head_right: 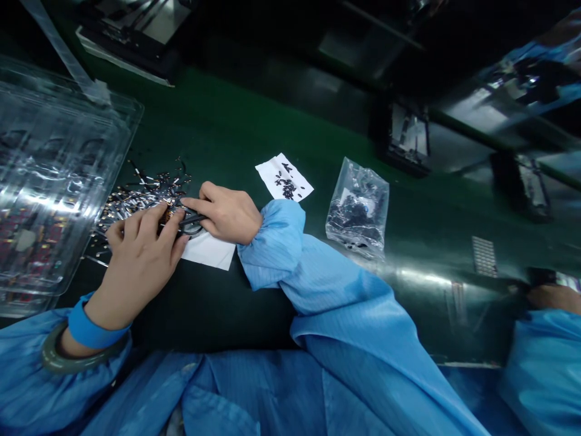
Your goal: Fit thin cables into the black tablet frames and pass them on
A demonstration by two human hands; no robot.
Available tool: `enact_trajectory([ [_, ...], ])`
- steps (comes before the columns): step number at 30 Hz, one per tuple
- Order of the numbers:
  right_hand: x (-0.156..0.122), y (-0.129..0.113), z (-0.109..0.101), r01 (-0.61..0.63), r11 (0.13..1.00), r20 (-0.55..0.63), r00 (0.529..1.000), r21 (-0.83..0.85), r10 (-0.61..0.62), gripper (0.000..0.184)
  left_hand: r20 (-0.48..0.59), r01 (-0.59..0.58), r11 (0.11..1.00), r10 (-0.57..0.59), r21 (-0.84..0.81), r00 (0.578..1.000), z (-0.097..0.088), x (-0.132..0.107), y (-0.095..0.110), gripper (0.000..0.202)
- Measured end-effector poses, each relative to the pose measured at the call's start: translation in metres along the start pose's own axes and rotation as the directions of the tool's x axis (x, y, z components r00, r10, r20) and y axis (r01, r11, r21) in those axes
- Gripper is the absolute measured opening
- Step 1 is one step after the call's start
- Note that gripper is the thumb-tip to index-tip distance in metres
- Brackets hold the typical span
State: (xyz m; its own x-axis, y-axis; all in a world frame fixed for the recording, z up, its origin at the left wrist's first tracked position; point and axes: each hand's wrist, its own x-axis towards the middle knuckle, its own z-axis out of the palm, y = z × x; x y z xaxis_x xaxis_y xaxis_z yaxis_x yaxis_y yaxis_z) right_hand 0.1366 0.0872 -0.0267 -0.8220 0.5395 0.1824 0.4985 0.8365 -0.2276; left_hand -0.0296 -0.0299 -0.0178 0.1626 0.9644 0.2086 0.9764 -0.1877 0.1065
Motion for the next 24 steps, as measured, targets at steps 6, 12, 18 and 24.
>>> enact_trajectory([
  [6,0.0001,-0.0007,0.0016,-0.006,0.997,-0.018,1.0,0.073,0.007,0.042,-0.005,-0.022,0.999,0.023,0.047,1.0,-0.0007,-0.0002,0.0004,0.044],
  [12,0.0019,-0.003,0.0012,-0.035,0.993,-0.016,0.999,0.116,0.037,0.042,-0.019,-0.025,0.997,0.026,0.067,0.999,-0.0002,-0.0004,0.0002,0.044],
  [18,0.0002,-0.0021,0.0029,-0.024,0.992,-0.024,0.999,0.126,0.027,0.042,-0.016,-0.031,0.995,0.033,0.09,0.999,-0.0011,-0.0001,0.0005,0.043],
  [24,0.0004,-0.0021,0.0013,-0.024,0.99,-0.004,1.0,0.136,0.025,0.043,0.003,-0.015,0.999,0.015,0.035,1.0,-0.0011,-0.0003,0.0006,0.045],
])
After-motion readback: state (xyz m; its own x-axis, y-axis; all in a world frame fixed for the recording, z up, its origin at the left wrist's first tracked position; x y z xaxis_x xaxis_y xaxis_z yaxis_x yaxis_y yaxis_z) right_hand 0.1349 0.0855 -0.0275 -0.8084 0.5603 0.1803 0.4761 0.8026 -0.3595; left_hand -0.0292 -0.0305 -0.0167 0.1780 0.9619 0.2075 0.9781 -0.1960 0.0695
